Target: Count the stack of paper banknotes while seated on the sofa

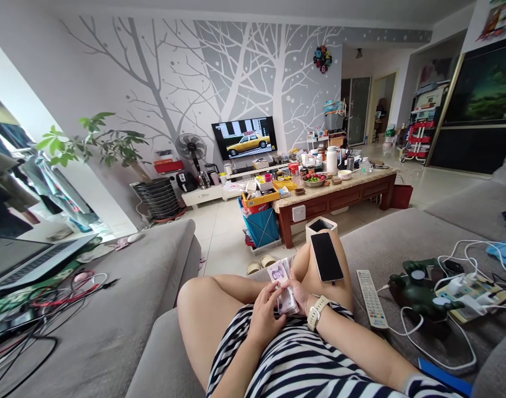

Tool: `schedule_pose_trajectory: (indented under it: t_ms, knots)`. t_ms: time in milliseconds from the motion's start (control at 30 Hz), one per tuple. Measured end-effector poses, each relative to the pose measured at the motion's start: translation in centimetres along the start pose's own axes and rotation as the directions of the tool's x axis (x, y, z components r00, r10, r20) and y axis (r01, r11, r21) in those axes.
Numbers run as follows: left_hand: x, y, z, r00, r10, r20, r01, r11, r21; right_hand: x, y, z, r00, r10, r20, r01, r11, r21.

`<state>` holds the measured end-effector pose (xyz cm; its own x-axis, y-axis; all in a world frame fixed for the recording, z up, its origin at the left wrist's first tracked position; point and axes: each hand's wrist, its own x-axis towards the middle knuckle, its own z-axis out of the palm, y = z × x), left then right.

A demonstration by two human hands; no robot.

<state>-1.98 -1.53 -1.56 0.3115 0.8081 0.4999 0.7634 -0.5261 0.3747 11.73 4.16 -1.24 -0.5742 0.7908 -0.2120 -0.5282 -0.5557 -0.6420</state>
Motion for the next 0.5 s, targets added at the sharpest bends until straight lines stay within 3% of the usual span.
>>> schedule_pose_trajectory:
  t_ms: [167,367,433,500]
  knots:
    - [-0.1,0.0,-0.2,1.000,-0.017,-0.013,0.018,0.997,0.069,0.7,0.0,0.2,0.998,-0.050,-0.025,0.050,0.999,-0.005]
    - [0.0,-0.2,0.2,0.993,-0.088,-0.084,0.086,0.996,-0.028,1.7,0.7,0.0,0.955,-0.266,-0.133,0.260,0.964,-0.063]
    - [0.4,-0.8,0.5,0.959,-0.214,-0.186,0.195,0.974,-0.116,2.1,0.6,-0.1,0.925,-0.346,-0.158,0.334,0.937,-0.097]
    - [1.1,-1.7,0.6,0.888,-0.380,-0.260,0.331,0.919,-0.212,2.7,0.2,0.0,0.896,-0.411,-0.171,0.392,0.910,-0.132]
